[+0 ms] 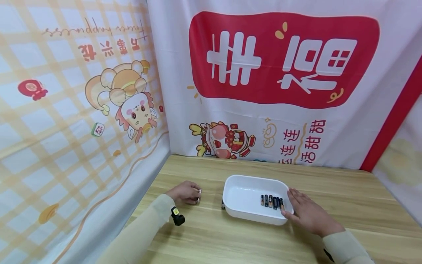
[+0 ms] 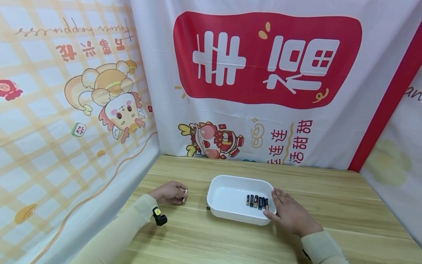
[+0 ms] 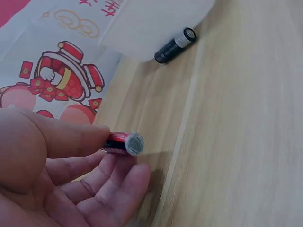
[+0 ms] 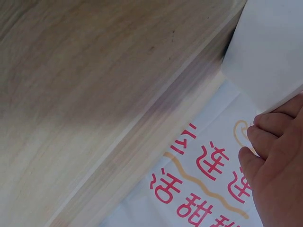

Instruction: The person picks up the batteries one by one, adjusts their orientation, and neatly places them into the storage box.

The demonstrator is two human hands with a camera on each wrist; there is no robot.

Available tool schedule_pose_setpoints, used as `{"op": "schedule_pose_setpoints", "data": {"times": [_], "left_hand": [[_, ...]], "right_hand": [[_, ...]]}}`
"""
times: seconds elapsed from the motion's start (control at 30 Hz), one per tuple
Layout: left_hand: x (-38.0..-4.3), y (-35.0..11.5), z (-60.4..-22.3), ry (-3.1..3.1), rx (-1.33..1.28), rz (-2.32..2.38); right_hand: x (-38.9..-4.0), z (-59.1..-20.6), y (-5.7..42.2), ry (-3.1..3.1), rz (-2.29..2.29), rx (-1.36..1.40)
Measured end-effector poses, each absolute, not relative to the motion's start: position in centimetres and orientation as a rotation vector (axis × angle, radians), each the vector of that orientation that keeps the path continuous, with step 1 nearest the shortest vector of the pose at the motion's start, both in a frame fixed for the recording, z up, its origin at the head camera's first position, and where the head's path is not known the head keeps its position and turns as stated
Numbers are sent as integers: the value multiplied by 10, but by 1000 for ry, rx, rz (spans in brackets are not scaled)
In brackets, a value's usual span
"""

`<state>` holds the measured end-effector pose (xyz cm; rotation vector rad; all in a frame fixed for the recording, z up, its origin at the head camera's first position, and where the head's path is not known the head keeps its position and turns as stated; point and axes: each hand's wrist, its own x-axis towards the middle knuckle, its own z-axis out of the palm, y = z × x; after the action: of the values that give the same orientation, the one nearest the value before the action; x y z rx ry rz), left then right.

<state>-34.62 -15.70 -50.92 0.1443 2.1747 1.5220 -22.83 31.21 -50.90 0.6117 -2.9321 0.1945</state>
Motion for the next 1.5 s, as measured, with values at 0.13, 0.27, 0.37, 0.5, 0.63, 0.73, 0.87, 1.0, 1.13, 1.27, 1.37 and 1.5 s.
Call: {"op": "schedule_pose_setpoints", "data": {"times": [0.13,0.27,0.37,0.5,0.63,0.73,0.87,1.0,1.13,1.27,1.37,1.5], "left_hand": [[-350,-156,-512,2048,141,1665],[-354,-153,-512,1939,146,1774],[-357,-150,-511,1887,138,1826],[-360,-145,-506,1863,141,1846],[-360,-141,-502,1870,138,1840],[-361,-140,-500,1856,135,1841],[-362,-137,-496,1825,138,1840],[-364,-133,-490,1785,121,1852],[-365,-125,-486,1746,121,1884],[-366,-116,-485,1698,123,1909],[-366,-110,-484,1680,138,1917],[-366,-103,-482,1665,148,1929]], "right_hand": [[-228,-509,312,-2926,197,614],[-227,-509,311,-2929,198,611],[-227,-509,311,-2931,196,607],[-227,-509,311,-2936,202,597],[-227,-508,311,-2935,198,593],[-227,-507,310,-2930,186,600],[-227,-507,310,-2933,184,606],[-227,-507,311,-2926,188,615],[-227,-508,312,-2908,184,621],[-228,-509,312,-2908,186,625],[-228,-509,312,-2911,186,628],[-227,-509,312,-2915,181,626]]}}
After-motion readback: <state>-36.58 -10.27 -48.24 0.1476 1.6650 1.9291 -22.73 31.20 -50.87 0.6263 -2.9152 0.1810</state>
